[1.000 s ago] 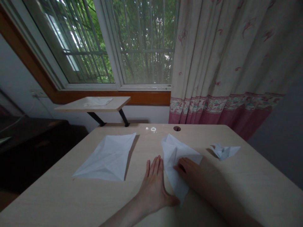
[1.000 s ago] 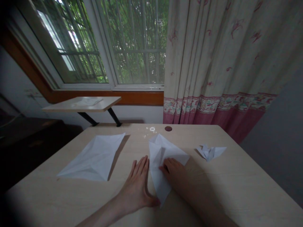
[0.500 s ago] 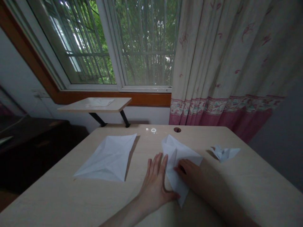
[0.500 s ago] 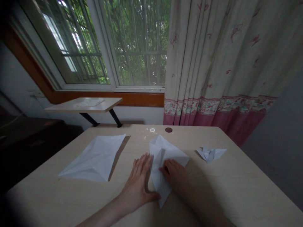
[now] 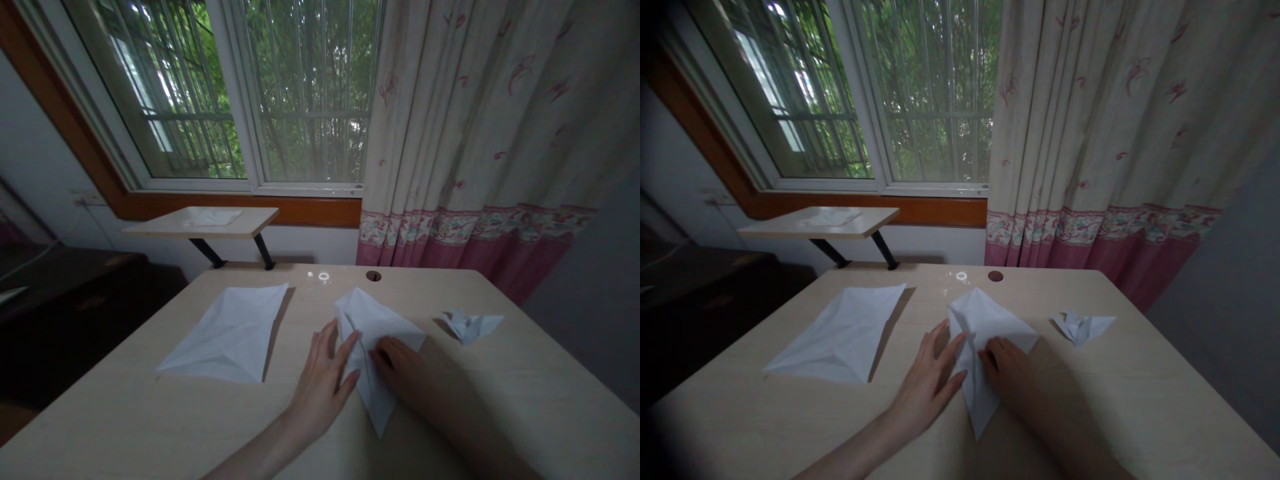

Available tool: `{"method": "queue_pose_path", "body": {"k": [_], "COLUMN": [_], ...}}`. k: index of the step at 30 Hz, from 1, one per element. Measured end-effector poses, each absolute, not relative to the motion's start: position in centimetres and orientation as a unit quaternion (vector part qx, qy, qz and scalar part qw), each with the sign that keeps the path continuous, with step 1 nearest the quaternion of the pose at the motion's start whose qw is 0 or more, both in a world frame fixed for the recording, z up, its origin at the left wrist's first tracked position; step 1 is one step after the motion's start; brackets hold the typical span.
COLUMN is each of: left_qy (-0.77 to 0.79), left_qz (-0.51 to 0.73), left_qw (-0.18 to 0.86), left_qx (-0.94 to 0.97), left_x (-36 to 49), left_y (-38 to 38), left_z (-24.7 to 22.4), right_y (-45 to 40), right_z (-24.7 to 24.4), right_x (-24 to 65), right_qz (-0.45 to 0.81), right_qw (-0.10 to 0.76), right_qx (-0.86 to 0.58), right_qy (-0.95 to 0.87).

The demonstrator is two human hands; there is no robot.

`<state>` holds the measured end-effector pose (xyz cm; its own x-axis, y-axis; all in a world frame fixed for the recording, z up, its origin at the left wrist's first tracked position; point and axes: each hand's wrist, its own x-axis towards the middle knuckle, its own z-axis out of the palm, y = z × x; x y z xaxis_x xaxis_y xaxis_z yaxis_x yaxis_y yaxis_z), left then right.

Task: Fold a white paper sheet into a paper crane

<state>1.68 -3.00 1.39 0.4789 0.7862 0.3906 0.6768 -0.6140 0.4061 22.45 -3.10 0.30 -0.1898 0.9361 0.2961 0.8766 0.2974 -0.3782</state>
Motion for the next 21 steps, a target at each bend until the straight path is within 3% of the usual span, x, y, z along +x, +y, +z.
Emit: {"method": "queue_pose_path", "body": {"k": [9,21], "left_qy": [0.406,0.421], "left_qz": [0.302,0.280], "left_qw": [0.012,-0.005], "left_qx": [0.862,0.863], "left_x": [1.6,1.6], "left_y": [-2.9,-2.8], "left_z": [1.7,1.8], "right_y": [-2.8,-2.3], "right_z": [-0.8,-0.8], "right_x": [22.7,23.0], "right_qz": [0.045,0.036], "right_qw": [0.269,0.316], "right_qx": [-0.581,-0.529], "right_qy": [-0.767,-0.786]}}
